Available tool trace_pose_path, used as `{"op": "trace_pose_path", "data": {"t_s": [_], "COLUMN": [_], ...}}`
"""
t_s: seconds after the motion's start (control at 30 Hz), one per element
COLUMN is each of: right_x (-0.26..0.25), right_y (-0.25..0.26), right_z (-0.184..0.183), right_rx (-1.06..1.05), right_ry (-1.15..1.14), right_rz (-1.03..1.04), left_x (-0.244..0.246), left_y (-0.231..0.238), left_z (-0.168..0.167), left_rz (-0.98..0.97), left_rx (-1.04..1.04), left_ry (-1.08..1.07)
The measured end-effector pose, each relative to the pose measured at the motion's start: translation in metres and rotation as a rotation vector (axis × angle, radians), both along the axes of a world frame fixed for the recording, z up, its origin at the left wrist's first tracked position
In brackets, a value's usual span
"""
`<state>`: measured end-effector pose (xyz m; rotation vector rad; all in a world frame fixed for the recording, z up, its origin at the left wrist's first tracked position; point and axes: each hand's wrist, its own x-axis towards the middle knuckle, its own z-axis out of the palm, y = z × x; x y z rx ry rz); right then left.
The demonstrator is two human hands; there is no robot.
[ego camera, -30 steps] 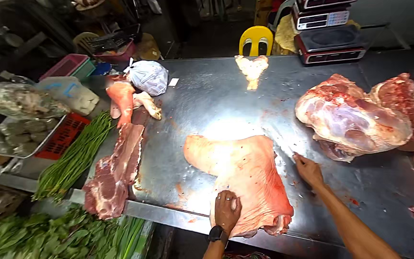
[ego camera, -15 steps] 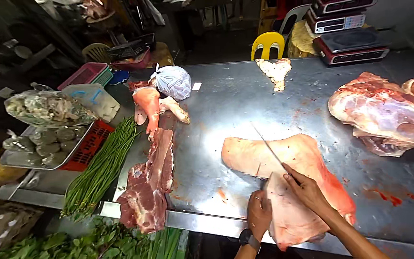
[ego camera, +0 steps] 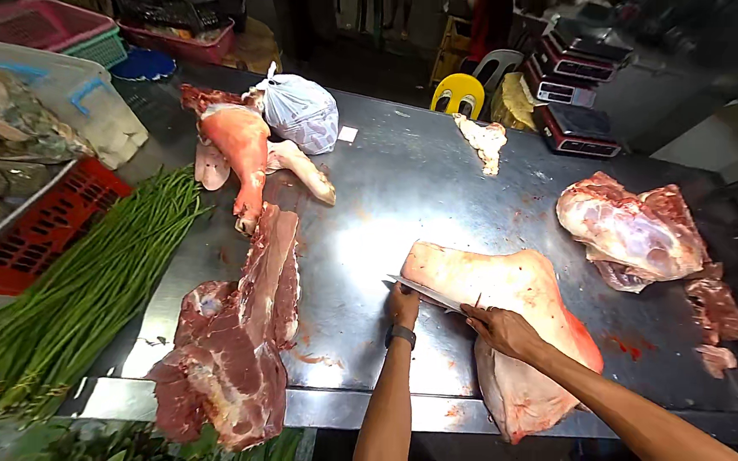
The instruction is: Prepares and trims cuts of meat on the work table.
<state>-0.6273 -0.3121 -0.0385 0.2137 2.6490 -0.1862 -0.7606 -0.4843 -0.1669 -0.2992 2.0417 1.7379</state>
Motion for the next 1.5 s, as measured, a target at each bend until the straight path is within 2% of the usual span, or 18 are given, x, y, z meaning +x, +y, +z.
{"op": "trace_pose_path", "data": {"t_s": [0.13,0.27,0.4,0.47,0.6,0.7,0.87,1.0,1.13,1.23,1.3,1.37,1.43,1.5], "right_x": [-0.013,-0.023,-0.046,-0.050,-0.042,-0.044,-0.063,-0.067,-0.046,-0.051,-0.047,-0.026,0.007,0.036], "right_y": [0.009,0.029,0.045,0.052,0.045,0.046,0.068,0.060,0.048,0.070,0.095,0.111,0.110,0.098], "right_z": [0.013,0.019,0.035,0.037,0.024,0.014,0.018,0.017,0.008,0.013,0.016,0.017,0.014,0.013], "right_rx": [0.120,0.186,0.096,0.054,-0.069,-0.123,-0.019,-0.059,-0.107,-0.130,-0.170,-0.244,-0.336,-0.422], "right_ry": [0.018,0.075,0.121,0.123,0.070,0.039,0.054,0.075,0.069,0.121,0.239,0.369,0.449,0.496], "right_rz": [0.042,0.049,-0.149,-0.177,-0.017,0.056,0.039,-0.063,0.070,-0.192,-0.380,-0.475,-0.558,-0.641], "left_x": [-0.012,-0.013,-0.022,-0.029,-0.043,-0.043,-0.041,-0.029,-0.007,0.019,0.042,0.059,0.068,0.059], "left_y": [0.006,0.018,0.030,0.033,0.029,0.023,0.013,0.008,-0.005,-0.013,-0.022,-0.031,-0.038,-0.037], "left_z": [0.016,0.021,0.023,0.018,0.013,0.006,0.004,0.002,-0.001,0.007,0.012,0.016,0.030,0.055], "left_rz": [-0.095,-0.095,0.085,0.087,-0.007,-0.006,-0.052,-0.041,0.051,0.082,0.099,0.073,-0.089,-0.363], "left_rx": [-0.211,-0.249,-0.063,0.015,0.047,0.143,0.179,0.248,0.403,0.449,0.404,0.197,-0.135,-0.427], "left_ry": [0.014,0.064,0.071,0.047,0.074,0.012,-0.038,-0.029,-0.062,-0.077,-0.073,-0.004,0.190,0.417]}}
